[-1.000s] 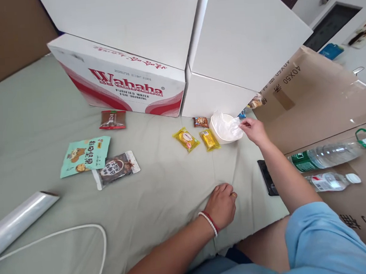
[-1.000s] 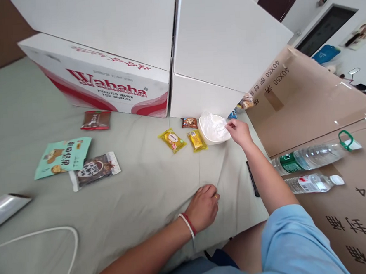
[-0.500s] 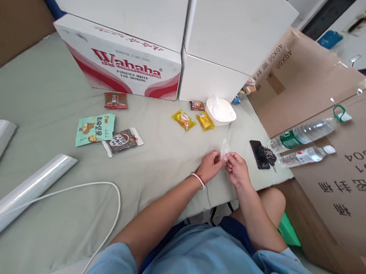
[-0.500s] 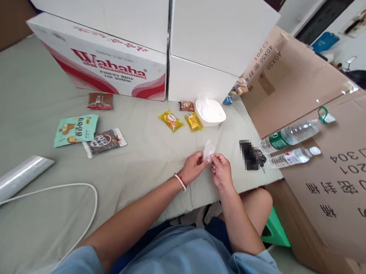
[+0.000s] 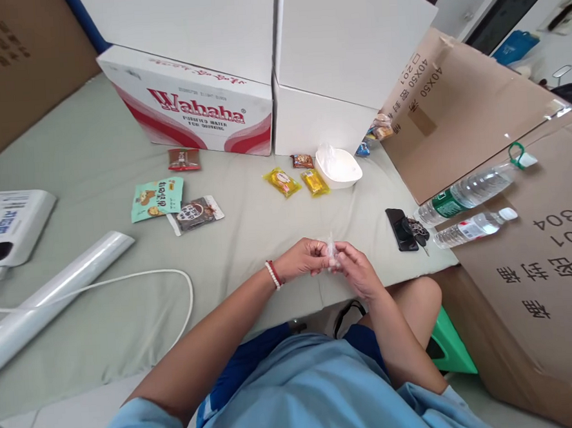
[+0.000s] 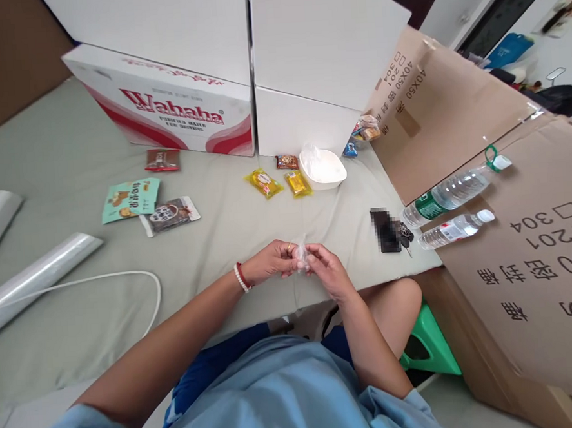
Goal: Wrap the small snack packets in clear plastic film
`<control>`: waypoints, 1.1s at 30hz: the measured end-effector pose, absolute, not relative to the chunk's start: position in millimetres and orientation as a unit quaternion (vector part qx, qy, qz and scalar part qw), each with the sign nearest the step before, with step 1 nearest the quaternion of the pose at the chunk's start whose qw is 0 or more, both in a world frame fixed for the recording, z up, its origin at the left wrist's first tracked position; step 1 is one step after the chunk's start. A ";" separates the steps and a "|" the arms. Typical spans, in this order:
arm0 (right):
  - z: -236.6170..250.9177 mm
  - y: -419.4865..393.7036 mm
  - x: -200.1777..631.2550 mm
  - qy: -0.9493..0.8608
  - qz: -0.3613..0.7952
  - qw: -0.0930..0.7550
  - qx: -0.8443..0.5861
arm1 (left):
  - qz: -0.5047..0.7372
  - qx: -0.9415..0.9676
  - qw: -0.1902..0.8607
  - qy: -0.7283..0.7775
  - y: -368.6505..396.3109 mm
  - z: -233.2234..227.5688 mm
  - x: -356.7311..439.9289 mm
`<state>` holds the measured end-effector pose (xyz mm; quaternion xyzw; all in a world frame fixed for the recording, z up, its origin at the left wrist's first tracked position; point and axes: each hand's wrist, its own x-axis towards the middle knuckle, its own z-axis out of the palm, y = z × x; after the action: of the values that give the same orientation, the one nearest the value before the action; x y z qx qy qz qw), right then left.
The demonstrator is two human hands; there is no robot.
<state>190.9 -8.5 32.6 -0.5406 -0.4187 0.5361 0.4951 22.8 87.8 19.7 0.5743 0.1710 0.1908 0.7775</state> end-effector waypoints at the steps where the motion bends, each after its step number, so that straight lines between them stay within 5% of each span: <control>1: 29.9 -5.2 184.0 -0.397 0.550 0.498 -0.541 | 0.186 0.572 0.780 0.172 88.3 17.0 17.5; 19: 22.2 10.9 208.5 -0.122 0.570 0.645 -0.494 | 0.374 0.416 0.806 0.196 114.8 -12.4 -3.3; 33: 37.4 9.2 197.2 -0.209 0.618 0.574 -0.494 | 0.414 0.734 0.484 0.234 99.2 -12.4 0.9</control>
<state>197.2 9.2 37.4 -0.4944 -0.2086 0.6184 0.5741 0.9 99.2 -12.4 0.7340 0.2339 0.4145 0.4845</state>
